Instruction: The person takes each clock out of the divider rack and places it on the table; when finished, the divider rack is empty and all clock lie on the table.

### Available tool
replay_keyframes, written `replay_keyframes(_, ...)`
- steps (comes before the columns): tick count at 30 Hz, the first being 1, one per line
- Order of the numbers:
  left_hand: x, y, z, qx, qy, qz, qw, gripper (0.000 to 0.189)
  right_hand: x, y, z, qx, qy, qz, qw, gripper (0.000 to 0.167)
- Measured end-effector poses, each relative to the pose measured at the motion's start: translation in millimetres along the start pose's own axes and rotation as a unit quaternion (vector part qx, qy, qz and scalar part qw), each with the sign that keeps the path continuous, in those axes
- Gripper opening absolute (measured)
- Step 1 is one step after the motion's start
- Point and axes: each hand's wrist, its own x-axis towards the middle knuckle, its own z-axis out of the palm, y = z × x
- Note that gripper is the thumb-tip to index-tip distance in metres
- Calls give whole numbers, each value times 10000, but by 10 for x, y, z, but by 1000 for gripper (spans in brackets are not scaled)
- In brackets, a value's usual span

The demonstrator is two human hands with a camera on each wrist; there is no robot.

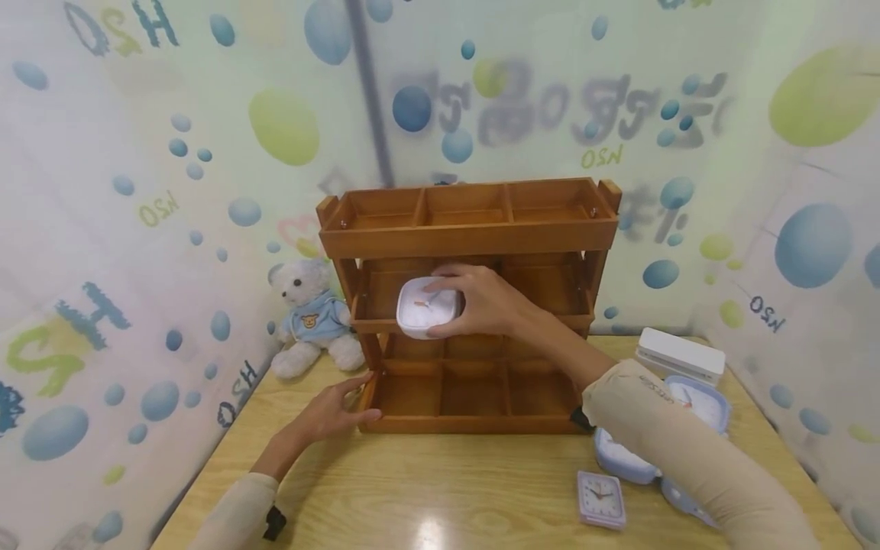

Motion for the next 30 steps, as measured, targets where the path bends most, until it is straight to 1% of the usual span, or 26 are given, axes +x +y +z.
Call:
replay_keyframes(6,-23,-17,-11,-53,-49,-48,10000,93,-242,41,-79,-156,15,-12,9999,65)
replay_keyframes(11,-29,-18,-9,-126,-101,-97,9998,92,-472,75,-219,-337,215,-262,9989,64)
replay_keyframes(16,0,-13,-6,-83,-96,-103,9999,92,-761,139,-386,-710,395,-342,9961,64)
replay_keyframes(21,3,-6,-9,-83,-85,-87,9999,93,-1080,191,-551,-1165,574,-310,9910,66)
replay_keyframes(23,0,-6,-7,-83,-89,-75,9999,92,-1222,193,-613,-1365,631,-218,9884,66)
replay_keyframes(28,-5,-4,-4,-93,-120,-93,9998,93,-1598,201,-728,-1665,668,44,9838,68)
replay_keyframes(30,-3,-9,-4,-115,-123,-73,9998,93,-1742,210,-765,-1796,695,56,9813,70)
